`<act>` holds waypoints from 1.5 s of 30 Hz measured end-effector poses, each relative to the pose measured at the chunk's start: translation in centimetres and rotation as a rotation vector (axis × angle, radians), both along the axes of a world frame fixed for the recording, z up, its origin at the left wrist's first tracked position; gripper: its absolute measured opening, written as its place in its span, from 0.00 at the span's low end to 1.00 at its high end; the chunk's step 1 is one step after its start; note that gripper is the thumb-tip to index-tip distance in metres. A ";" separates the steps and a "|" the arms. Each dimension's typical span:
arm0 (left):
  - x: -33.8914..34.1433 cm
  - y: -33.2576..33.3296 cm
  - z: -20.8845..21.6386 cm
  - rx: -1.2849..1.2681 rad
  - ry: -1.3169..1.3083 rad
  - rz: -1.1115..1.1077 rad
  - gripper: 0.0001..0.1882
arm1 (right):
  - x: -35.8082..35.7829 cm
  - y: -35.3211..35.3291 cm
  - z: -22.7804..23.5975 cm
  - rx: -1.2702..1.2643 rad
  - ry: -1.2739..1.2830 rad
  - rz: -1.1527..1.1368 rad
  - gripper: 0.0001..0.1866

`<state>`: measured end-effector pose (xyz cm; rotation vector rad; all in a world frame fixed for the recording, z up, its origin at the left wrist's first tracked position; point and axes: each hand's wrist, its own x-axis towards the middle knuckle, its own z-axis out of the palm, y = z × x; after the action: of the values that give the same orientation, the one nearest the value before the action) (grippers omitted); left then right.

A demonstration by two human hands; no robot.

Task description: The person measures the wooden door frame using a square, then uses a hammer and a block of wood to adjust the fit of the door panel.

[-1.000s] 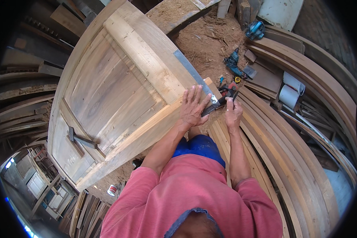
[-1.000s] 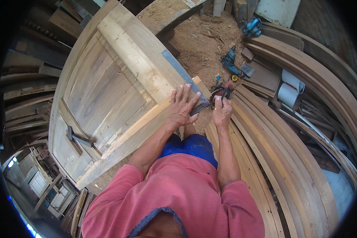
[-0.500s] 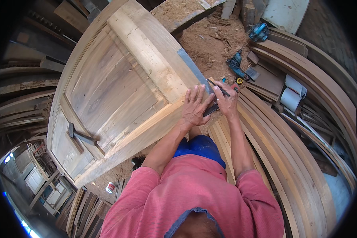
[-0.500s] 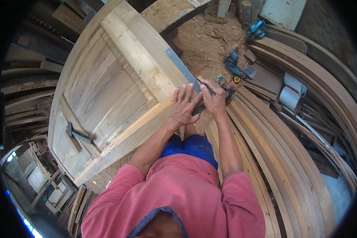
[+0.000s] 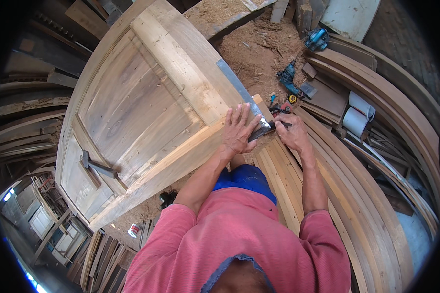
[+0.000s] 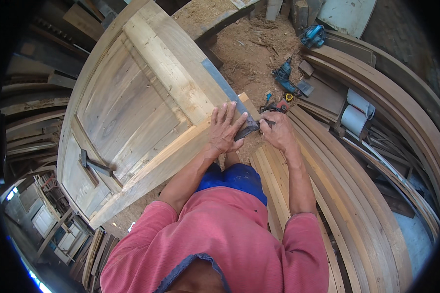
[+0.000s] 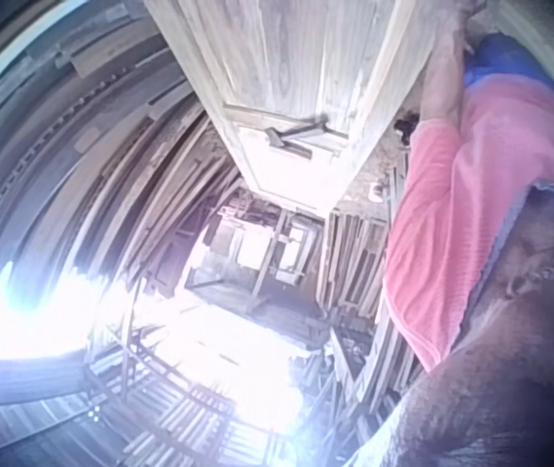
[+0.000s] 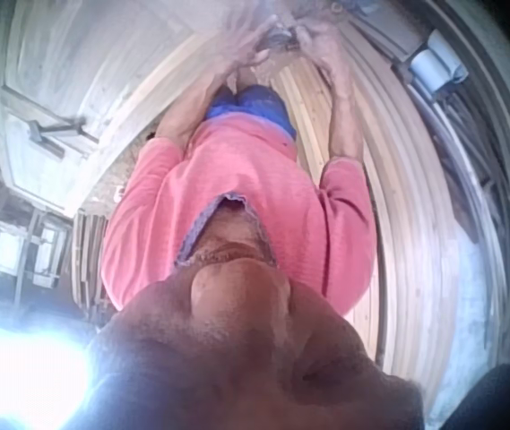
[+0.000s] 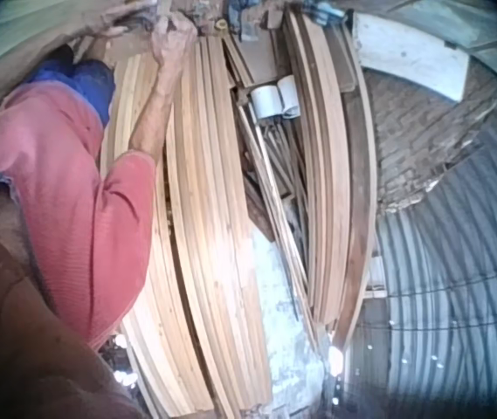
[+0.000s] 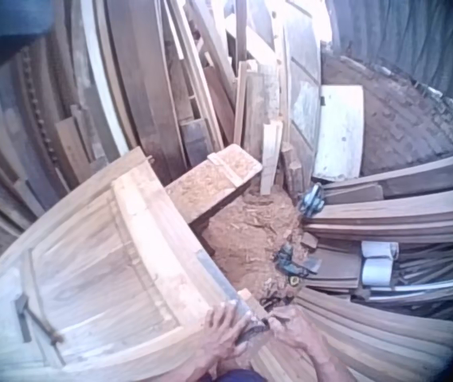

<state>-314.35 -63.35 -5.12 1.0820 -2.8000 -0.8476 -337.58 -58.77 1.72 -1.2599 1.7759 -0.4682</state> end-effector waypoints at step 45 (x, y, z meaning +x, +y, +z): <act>35.8 15.5 4.2 0.144 -0.217 0.669 0.41 | 24.7 -9.1 2.3 -0.606 0.250 -0.105 0.18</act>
<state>-278.58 -47.83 -0.89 2.0636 -2.2560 -0.8818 -312.85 -67.89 4.03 -1.6986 1.9918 -1.0006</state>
